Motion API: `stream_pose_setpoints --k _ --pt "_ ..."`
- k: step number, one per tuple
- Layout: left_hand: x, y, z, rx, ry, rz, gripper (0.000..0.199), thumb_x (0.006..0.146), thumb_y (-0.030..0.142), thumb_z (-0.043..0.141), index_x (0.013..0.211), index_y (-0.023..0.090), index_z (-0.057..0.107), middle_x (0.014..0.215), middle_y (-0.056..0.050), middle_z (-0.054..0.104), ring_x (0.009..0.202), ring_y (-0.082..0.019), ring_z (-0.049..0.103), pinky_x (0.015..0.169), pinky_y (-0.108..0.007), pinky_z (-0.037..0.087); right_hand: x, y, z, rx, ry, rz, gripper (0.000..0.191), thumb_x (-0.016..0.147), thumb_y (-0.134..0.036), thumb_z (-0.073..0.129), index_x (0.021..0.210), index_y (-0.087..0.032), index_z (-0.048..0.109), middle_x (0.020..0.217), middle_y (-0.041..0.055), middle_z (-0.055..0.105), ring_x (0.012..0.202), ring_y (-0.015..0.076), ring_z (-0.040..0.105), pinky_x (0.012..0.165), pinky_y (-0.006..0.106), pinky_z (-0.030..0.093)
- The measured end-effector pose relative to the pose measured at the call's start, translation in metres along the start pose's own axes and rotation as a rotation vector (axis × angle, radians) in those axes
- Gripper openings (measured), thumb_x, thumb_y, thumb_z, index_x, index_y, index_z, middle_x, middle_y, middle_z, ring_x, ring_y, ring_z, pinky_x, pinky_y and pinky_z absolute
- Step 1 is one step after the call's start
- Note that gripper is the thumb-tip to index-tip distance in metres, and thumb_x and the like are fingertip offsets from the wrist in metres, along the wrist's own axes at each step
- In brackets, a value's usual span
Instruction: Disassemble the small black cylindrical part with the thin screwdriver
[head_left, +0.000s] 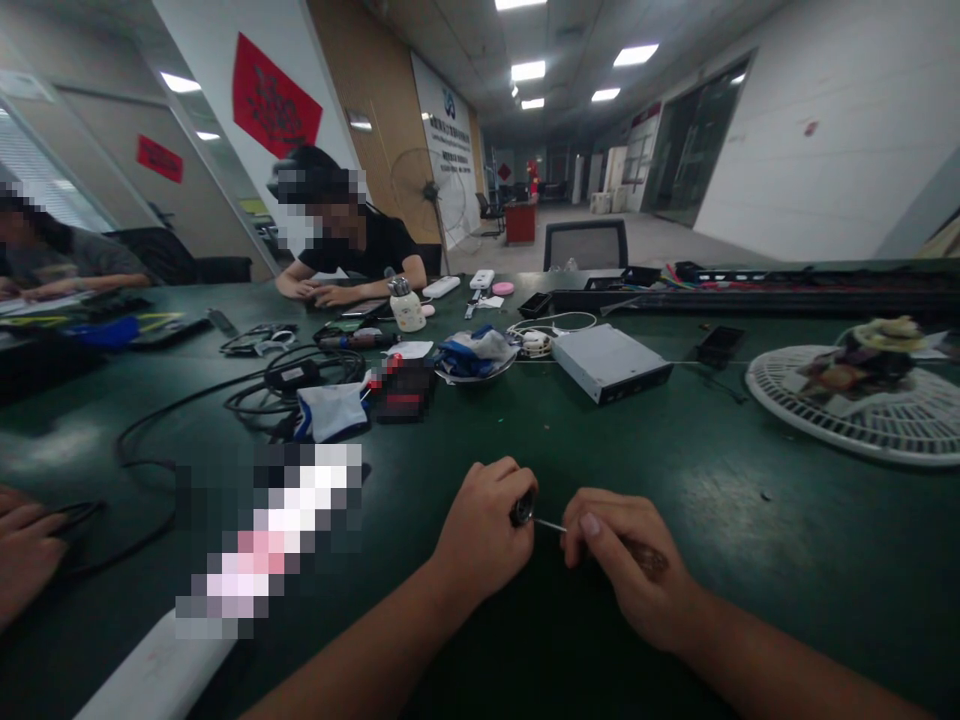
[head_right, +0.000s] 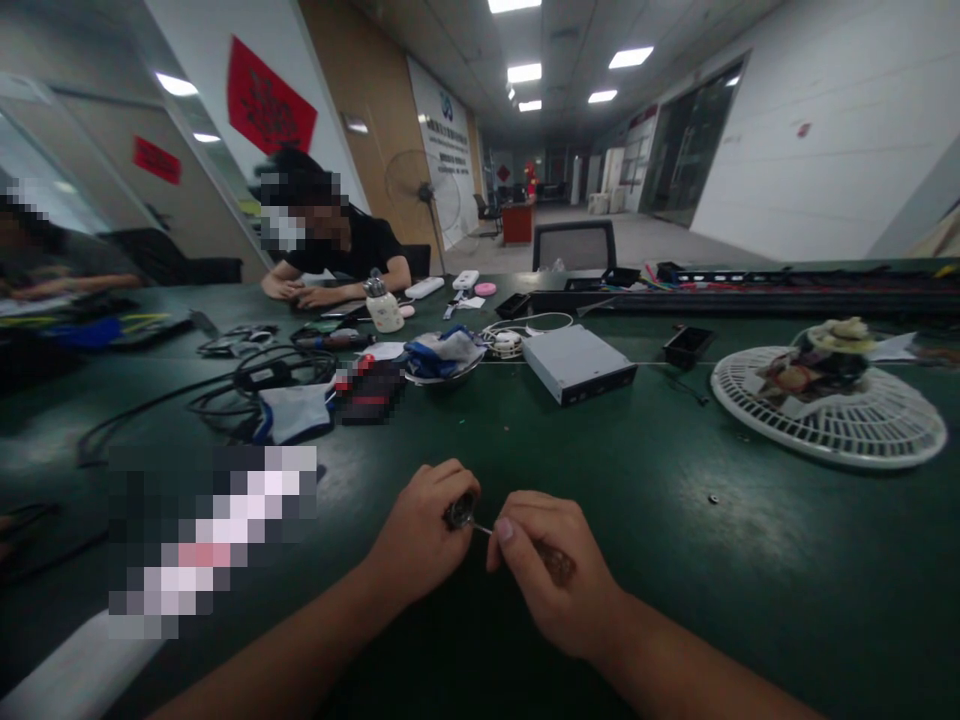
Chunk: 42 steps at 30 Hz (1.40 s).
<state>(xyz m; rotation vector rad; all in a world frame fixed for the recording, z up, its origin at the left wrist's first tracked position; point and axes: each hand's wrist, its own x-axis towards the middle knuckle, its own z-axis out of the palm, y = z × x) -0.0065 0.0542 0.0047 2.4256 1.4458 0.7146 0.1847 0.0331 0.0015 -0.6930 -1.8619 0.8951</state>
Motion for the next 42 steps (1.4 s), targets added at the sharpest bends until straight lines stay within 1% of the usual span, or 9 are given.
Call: stream_pose_setpoints --k 7,17,23,29,32,35,38,40,42 --pt "0.000 0.001 0.000 0.018 -0.025 0.017 0.018 0.072 0.005 0.051 0.080 0.020 0.056 0.085 -0.001 0.057 0.080 -0.019 0.052 0.074 -0.034 0.034 -0.002 0.001 0.003 -0.066 0.076 0.034 0.037 0.103 -0.028 0.042 0.074 -0.017 0.062 0.070 0.0020 0.056 0.062 0.0140 0.053 0.058 0.029 0.037" --pt "0.001 0.000 0.001 0.038 -0.019 0.009 0.017 0.072 0.006 0.051 0.079 0.020 0.055 0.084 -0.001 0.057 0.081 -0.019 0.051 0.074 -0.033 0.033 0.001 -0.002 0.001 -0.014 -0.035 0.012 0.037 0.103 -0.029 0.042 0.077 -0.018 0.066 0.071 0.0020 0.057 0.064 0.0146 0.056 0.061 0.030 0.039" --pt "0.001 0.002 0.000 0.054 -0.032 0.013 0.015 0.075 0.007 0.051 0.081 0.020 0.056 0.084 -0.001 0.057 0.080 -0.019 0.051 0.074 -0.034 0.033 -0.001 0.000 0.003 -0.104 0.081 0.056 0.037 0.103 -0.028 0.042 0.073 -0.018 0.061 0.070 0.0020 0.056 0.061 0.0140 0.053 0.059 0.030 0.037" --pt "0.001 0.002 0.001 0.043 -0.023 -0.033 0.015 0.072 0.008 0.054 0.080 0.020 0.055 0.084 -0.001 0.058 0.080 -0.019 0.051 0.073 -0.033 0.034 0.003 -0.006 0.001 -0.066 -0.055 -0.018 0.028 0.101 -0.022 0.045 0.082 -0.017 0.065 0.078 0.0035 0.060 0.072 0.0147 0.057 0.066 0.028 0.042" --pt "0.001 0.001 0.001 0.038 -0.020 -0.033 0.018 0.070 0.006 0.053 0.082 0.020 0.055 0.085 -0.001 0.059 0.081 -0.019 0.052 0.074 -0.033 0.034 0.002 -0.007 0.000 -0.084 -0.077 0.005 0.031 0.101 -0.023 0.044 0.079 -0.017 0.065 0.074 0.0020 0.058 0.067 0.0137 0.056 0.063 0.028 0.041" --pt "0.001 0.002 0.002 0.035 -0.009 -0.041 0.020 0.072 0.005 0.051 0.085 0.020 0.055 0.086 -0.001 0.060 0.082 -0.019 0.053 0.075 -0.034 0.035 0.000 -0.006 0.001 -0.139 0.014 0.016 0.036 0.101 -0.024 0.043 0.071 -0.017 0.060 0.067 0.0005 0.054 0.060 0.0130 0.053 0.058 0.028 0.038" --pt "0.001 0.001 0.002 0.022 0.012 -0.100 0.024 0.075 0.004 0.049 0.091 0.021 0.055 0.090 -0.001 0.061 0.085 -0.020 0.054 0.077 -0.035 0.037 -0.002 -0.002 0.000 -0.160 0.188 0.034 0.034 0.100 -0.025 0.046 0.069 -0.018 0.059 0.068 0.0005 0.056 0.061 0.0133 0.054 0.058 0.028 0.039" --pt "0.000 0.000 0.003 0.013 0.025 -0.166 0.027 0.076 0.004 0.049 0.096 0.021 0.054 0.093 -0.002 0.061 0.086 -0.021 0.054 0.076 -0.035 0.038 -0.002 0.001 0.000 -0.149 0.290 0.101 0.029 0.101 -0.029 0.047 0.078 -0.020 0.062 0.071 0.0006 0.060 0.063 0.0140 0.057 0.058 0.028 0.041" --pt "-0.001 -0.002 0.005 0.012 0.043 -0.219 0.029 0.076 0.004 0.050 0.099 0.021 0.052 0.093 -0.004 0.060 0.086 -0.022 0.054 0.074 -0.034 0.039 0.000 0.003 0.001 -0.173 0.300 0.194 0.023 0.101 -0.031 0.047 0.090 -0.021 0.065 0.073 0.0003 0.063 0.063 0.0151 0.059 0.058 0.028 0.043"
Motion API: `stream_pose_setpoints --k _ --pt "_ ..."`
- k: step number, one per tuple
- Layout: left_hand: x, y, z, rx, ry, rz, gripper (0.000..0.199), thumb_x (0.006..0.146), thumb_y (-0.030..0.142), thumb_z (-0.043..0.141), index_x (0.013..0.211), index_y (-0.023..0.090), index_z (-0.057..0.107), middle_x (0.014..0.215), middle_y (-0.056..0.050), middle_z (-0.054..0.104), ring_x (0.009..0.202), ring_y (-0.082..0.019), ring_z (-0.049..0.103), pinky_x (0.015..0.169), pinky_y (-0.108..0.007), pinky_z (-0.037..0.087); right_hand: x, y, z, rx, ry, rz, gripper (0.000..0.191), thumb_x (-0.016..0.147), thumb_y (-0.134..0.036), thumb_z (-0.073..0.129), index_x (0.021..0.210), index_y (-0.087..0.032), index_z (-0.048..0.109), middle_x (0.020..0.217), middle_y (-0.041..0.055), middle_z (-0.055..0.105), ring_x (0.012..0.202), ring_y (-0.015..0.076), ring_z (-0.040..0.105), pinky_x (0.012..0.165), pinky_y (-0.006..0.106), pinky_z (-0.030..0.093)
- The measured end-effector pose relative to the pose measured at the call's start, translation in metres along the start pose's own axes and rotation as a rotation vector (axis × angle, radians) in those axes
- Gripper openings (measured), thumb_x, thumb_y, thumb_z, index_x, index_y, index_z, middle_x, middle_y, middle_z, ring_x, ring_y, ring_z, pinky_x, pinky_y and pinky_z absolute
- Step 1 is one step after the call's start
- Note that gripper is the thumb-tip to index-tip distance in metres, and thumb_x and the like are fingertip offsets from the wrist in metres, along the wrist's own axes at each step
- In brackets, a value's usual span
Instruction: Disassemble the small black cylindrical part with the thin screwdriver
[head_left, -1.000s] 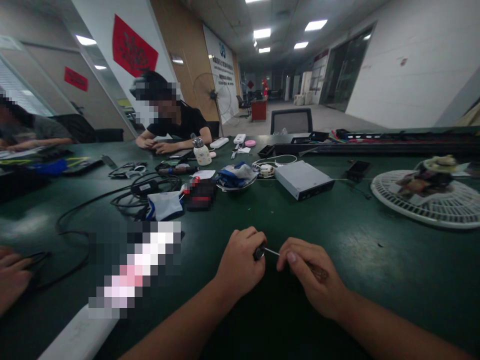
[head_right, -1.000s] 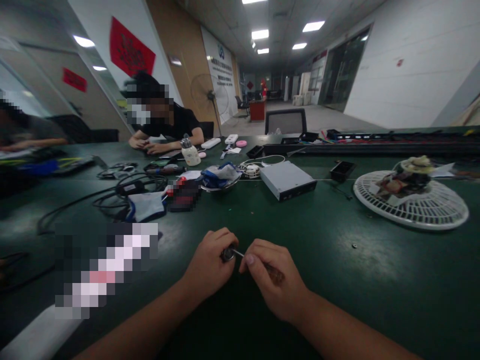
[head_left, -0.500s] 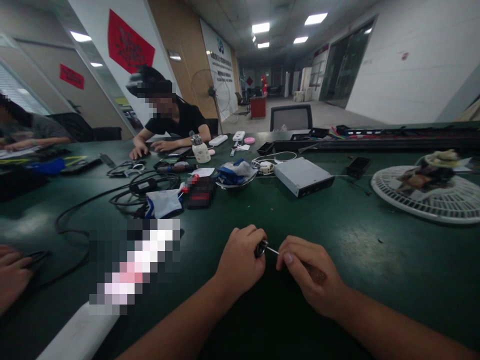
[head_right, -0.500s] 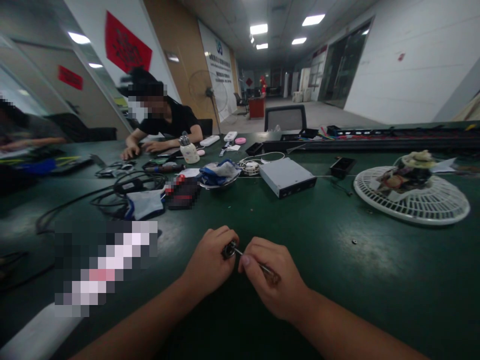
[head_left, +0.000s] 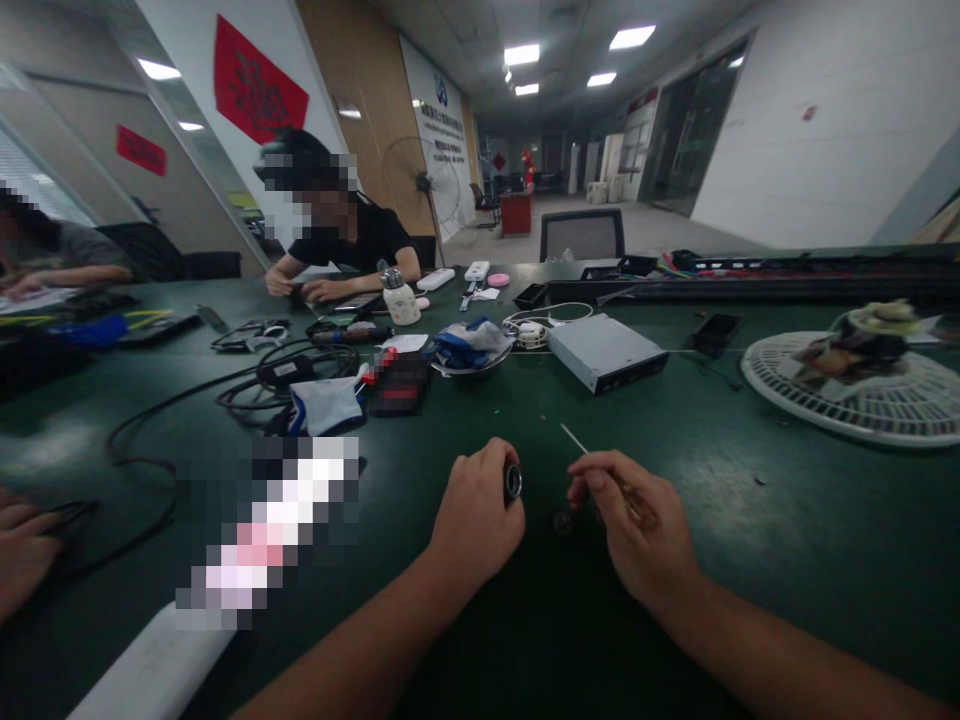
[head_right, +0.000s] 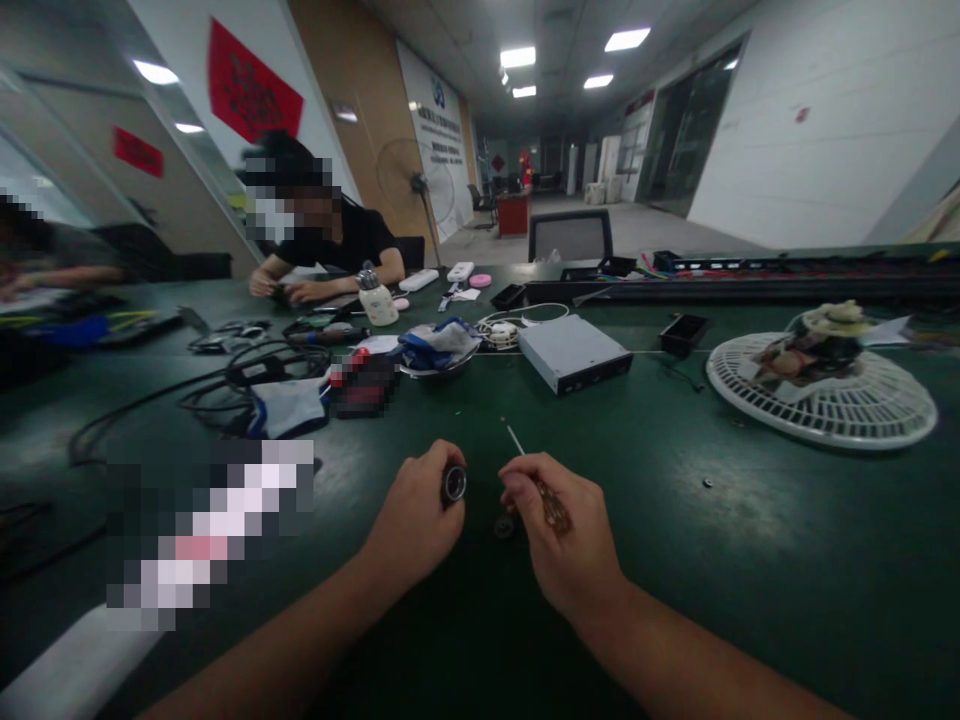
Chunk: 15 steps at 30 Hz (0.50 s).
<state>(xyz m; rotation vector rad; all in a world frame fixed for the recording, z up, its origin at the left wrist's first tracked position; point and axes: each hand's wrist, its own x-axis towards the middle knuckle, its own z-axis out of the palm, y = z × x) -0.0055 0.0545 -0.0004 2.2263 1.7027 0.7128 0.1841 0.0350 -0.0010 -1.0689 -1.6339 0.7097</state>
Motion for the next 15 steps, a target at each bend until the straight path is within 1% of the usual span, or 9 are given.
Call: stream_pose_setpoints --k 1,2,4,5,6,8,10,15 --pt "-0.0003 -0.0011 0.0012 -0.002 0.014 -0.014 0.031 0.075 0.004 0.051 0.101 0.021 0.051 0.094 -0.004 0.059 0.087 -0.023 0.054 0.074 -0.034 0.039 0.0010 0.0001 0.0013 -0.057 -0.031 0.025 0.021 0.101 -0.031 0.048 0.094 -0.022 0.065 0.074 0.0003 0.064 0.065 0.0160 0.060 0.058 0.029 0.043" --pt "-0.0005 -0.0021 0.0026 -0.006 0.029 -0.019 0.032 0.074 0.004 0.051 0.102 0.020 0.050 0.094 -0.005 0.059 0.088 -0.023 0.054 0.074 -0.035 0.040 0.0019 -0.0001 0.0029 -0.142 -0.076 0.031 0.018 0.099 -0.030 0.050 0.093 -0.022 0.065 0.074 0.0003 0.064 0.066 0.0171 0.060 0.060 0.030 0.044" --pt "-0.0006 -0.0037 0.0050 -0.016 0.061 -0.021 0.035 0.074 0.003 0.052 0.104 0.020 0.047 0.095 -0.005 0.058 0.088 -0.023 0.054 0.075 -0.035 0.041 0.0027 -0.0011 0.0065 -0.346 -0.165 -0.008 0.006 0.091 -0.023 0.060 0.086 -0.022 0.063 0.080 0.0016 0.064 0.077 0.0209 0.060 0.068 0.034 0.044" --pt "-0.0004 -0.0043 0.0060 -0.019 0.074 -0.023 0.034 0.074 0.003 0.051 0.103 0.020 0.047 0.095 -0.005 0.057 0.087 -0.023 0.054 0.075 -0.035 0.041 0.0026 -0.0015 0.0082 -0.401 -0.192 -0.015 0.006 0.085 -0.020 0.067 0.087 -0.022 0.062 0.083 0.0016 0.064 0.079 0.0219 0.060 0.068 0.034 0.045" --pt "-0.0001 -0.0046 0.0066 -0.020 0.083 -0.024 0.032 0.075 0.003 0.050 0.102 0.020 0.046 0.094 -0.005 0.057 0.087 -0.022 0.054 0.076 -0.036 0.042 0.0024 -0.0017 0.0096 -0.428 -0.224 -0.024 0.014 0.080 -0.016 0.069 0.088 -0.023 0.060 0.086 0.0016 0.064 0.081 0.0223 0.060 0.070 0.035 0.045" --pt "0.0006 -0.0047 0.0070 -0.017 0.092 -0.023 0.028 0.078 0.004 0.049 0.100 0.020 0.046 0.095 -0.005 0.057 0.085 -0.022 0.053 0.077 -0.036 0.042 0.0016 -0.0011 0.0109 -0.429 -0.257 -0.025 0.020 0.077 -0.010 0.068 0.090 -0.023 0.058 0.088 0.0012 0.064 0.083 0.0216 0.060 0.072 0.035 0.046" --pt "0.0014 -0.0043 0.0063 -0.020 0.096 -0.010 0.026 0.079 0.004 0.050 0.100 0.020 0.047 0.098 -0.005 0.057 0.086 -0.022 0.053 0.078 -0.037 0.043 0.0013 0.0005 0.0107 -0.393 -0.272 -0.014 0.021 0.078 -0.006 0.064 0.089 -0.022 0.057 0.089 0.0009 0.064 0.083 0.0202 0.061 0.073 0.034 0.047" --pt "0.0018 -0.0014 0.0021 -0.048 0.086 0.066 0.027 0.084 0.005 0.050 0.106 0.020 0.054 0.106 -0.005 0.058 0.095 -0.021 0.055 0.085 -0.038 0.044 0.0025 0.0050 0.0088 -0.272 -0.219 0.013 0.019 0.080 -0.006 0.057 0.090 -0.022 0.055 0.090 0.0010 0.064 0.080 0.0179 0.062 0.071 0.032 0.049"
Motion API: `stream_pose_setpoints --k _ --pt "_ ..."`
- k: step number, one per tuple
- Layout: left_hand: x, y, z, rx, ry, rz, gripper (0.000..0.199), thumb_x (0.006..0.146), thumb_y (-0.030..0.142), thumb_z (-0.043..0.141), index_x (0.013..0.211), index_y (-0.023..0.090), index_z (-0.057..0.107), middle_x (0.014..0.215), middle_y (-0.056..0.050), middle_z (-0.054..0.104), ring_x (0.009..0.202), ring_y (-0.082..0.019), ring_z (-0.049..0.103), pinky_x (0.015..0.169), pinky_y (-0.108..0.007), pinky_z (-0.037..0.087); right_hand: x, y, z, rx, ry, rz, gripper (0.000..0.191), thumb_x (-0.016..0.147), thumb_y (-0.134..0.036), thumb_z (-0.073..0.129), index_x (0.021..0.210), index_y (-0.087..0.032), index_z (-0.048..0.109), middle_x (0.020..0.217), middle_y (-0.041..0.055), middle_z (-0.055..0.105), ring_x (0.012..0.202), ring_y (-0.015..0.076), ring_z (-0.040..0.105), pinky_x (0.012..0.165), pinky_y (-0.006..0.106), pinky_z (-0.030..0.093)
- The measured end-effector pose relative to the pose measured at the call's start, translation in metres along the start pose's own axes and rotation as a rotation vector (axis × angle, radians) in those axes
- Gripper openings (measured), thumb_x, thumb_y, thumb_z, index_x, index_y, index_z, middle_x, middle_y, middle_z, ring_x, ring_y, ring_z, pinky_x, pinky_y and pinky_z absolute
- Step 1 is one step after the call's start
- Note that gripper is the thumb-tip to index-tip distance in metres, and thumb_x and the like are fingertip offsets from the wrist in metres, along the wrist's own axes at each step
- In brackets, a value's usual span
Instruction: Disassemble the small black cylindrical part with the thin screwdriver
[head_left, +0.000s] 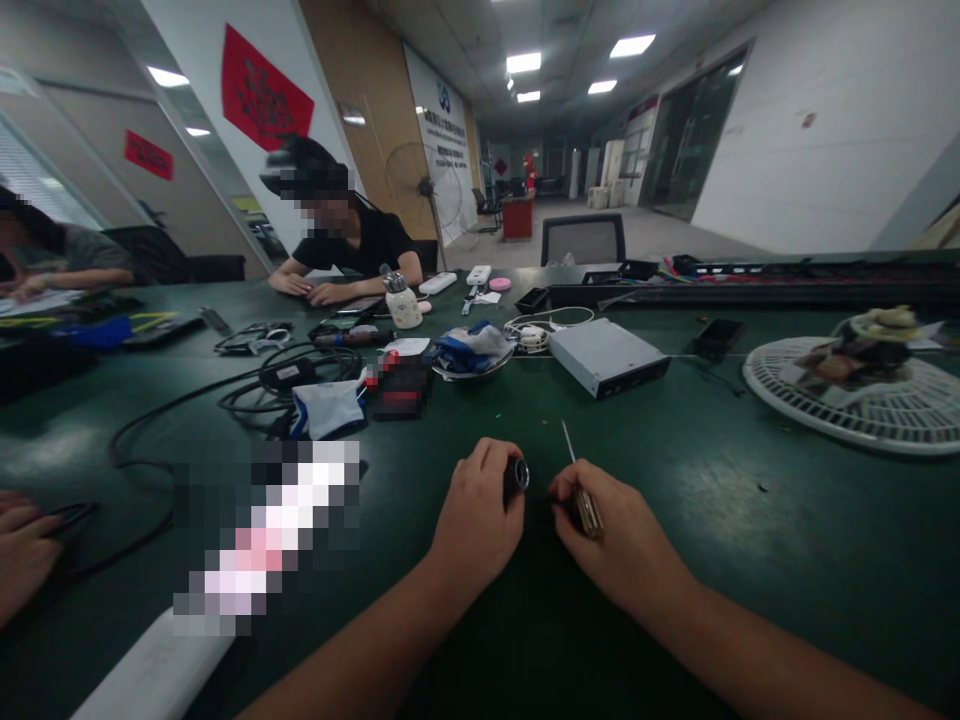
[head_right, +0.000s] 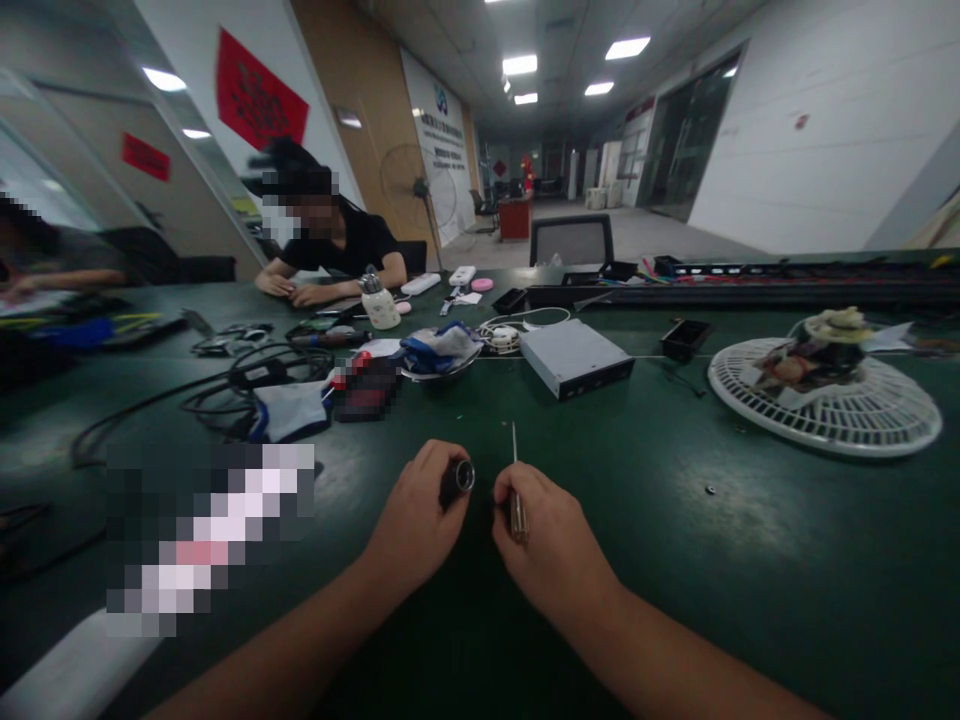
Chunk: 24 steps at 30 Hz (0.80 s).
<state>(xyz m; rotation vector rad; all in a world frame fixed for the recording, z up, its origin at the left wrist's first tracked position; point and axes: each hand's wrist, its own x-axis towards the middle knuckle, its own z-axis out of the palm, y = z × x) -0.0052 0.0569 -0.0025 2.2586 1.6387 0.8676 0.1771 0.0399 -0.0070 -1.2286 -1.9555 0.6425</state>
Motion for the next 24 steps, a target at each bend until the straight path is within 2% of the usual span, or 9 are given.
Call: stream_pose_setpoints --k 8,17,24 --pt "0.0007 0.0025 -0.0028 -0.028 -0.011 0.057 0.033 0.092 0.012 0.055 0.121 0.028 0.058 0.114 -0.002 0.064 0.106 -0.022 0.059 0.094 -0.043 0.045 0.0051 0.0028 -0.0017 0.230 0.113 0.039 0.014 0.086 -0.009 0.051 0.086 -0.022 0.048 0.096 0.0054 0.068 0.088 0.0205 0.068 0.077 0.035 0.053" --pt "0.0017 -0.0007 -0.0018 -0.118 -0.024 0.107 0.041 0.089 0.004 0.056 0.121 0.028 0.063 0.117 -0.003 0.062 0.108 -0.020 0.059 0.098 -0.040 0.048 0.0037 0.0009 -0.0039 0.363 0.134 0.062 0.018 0.085 -0.013 0.061 0.082 -0.023 0.046 0.098 0.0048 0.072 0.095 0.0220 0.070 0.083 0.037 0.054" --pt "0.0023 -0.0048 0.0007 -0.097 -0.009 0.155 0.047 0.087 0.002 0.056 0.123 0.030 0.064 0.119 -0.003 0.064 0.112 -0.022 0.059 0.103 -0.049 0.046 0.0028 0.0019 -0.0047 0.394 0.146 0.033 0.020 0.087 -0.015 0.064 0.079 -0.023 0.046 0.096 0.0048 0.073 0.098 0.0229 0.071 0.084 0.037 0.055"
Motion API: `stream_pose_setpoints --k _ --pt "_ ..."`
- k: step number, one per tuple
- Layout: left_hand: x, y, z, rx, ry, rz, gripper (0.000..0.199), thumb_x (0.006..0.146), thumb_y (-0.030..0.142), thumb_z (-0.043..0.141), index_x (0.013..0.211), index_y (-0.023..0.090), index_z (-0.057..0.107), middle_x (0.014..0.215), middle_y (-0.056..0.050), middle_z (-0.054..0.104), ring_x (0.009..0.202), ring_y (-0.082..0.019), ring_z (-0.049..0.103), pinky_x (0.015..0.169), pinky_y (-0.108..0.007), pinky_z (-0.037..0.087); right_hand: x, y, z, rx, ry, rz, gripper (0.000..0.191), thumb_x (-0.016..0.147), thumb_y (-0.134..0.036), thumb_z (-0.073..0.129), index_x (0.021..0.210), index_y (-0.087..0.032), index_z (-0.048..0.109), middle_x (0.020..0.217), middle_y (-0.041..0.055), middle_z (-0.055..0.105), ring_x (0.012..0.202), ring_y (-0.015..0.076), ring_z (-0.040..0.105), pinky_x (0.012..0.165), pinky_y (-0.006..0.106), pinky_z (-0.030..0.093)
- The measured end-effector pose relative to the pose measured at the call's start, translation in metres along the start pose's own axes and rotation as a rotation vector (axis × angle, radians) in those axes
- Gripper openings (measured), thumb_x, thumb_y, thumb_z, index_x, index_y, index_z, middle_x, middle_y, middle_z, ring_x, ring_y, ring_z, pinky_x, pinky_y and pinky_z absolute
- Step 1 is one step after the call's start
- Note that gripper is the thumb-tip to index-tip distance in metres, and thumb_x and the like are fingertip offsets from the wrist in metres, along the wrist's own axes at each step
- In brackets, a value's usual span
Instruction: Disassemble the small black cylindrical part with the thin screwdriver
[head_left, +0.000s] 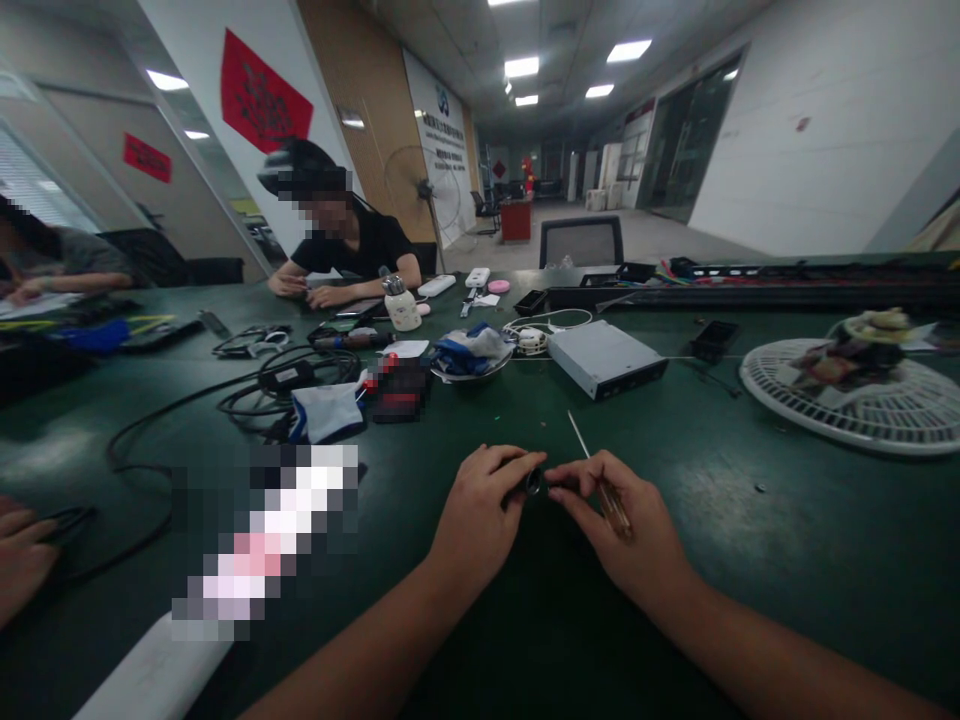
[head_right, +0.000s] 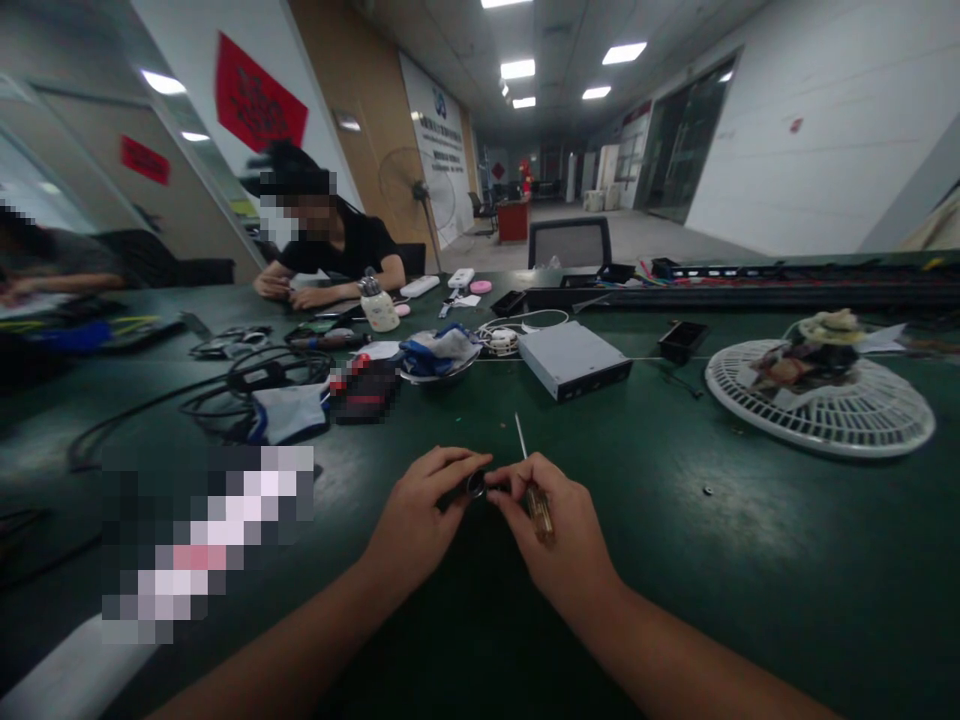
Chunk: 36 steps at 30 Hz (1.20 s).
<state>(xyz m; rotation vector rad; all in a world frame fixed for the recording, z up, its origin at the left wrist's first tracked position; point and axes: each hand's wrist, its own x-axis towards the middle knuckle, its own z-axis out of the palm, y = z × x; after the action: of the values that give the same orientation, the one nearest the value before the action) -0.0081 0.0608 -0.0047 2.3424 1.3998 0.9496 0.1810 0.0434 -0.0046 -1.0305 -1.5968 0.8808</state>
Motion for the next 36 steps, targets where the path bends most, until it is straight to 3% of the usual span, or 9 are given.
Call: stream_pose_setpoints --k 6,17,24,36 --pt "0.000 0.000 0.000 -0.009 -0.024 0.105 0.048 0.087 0.003 0.057 0.126 0.030 0.064 0.121 -0.003 0.065 0.114 -0.022 0.058 0.102 -0.047 0.048 0.000 -0.005 0.001 -0.065 0.040 -0.011 0.023 0.085 -0.017 0.067 0.079 -0.023 0.046 0.092 0.0035 0.072 0.090 0.0207 0.070 0.079 0.034 0.054" --pt "-0.002 0.001 -0.001 -0.003 -0.088 0.142 0.044 0.087 0.009 0.065 0.127 0.029 0.063 0.118 -0.002 0.067 0.109 -0.020 0.060 0.096 -0.041 0.049 -0.001 -0.002 0.000 -0.137 0.023 0.021 0.023 0.083 -0.016 0.065 0.076 -0.023 0.044 0.083 0.0011 0.068 0.078 0.0186 0.066 0.071 0.031 0.050" --pt "-0.001 0.003 -0.004 -0.015 -0.136 0.160 0.043 0.089 0.011 0.063 0.127 0.031 0.062 0.120 -0.002 0.067 0.110 -0.020 0.060 0.096 -0.041 0.048 0.000 0.000 0.003 -0.257 0.008 0.050 0.017 0.085 -0.024 0.064 0.079 -0.022 0.048 0.070 -0.0027 0.056 0.058 0.0135 0.054 0.053 0.025 0.042" --pt "-0.003 0.006 -0.003 0.006 -0.080 0.124 0.038 0.088 0.009 0.064 0.122 0.027 0.063 0.116 -0.003 0.066 0.107 -0.021 0.059 0.094 -0.039 0.047 -0.001 0.006 0.004 -0.236 -0.061 0.083 0.021 0.087 -0.031 0.064 0.082 -0.024 0.046 0.074 -0.0023 0.056 0.062 0.0155 0.056 0.056 0.026 0.046"
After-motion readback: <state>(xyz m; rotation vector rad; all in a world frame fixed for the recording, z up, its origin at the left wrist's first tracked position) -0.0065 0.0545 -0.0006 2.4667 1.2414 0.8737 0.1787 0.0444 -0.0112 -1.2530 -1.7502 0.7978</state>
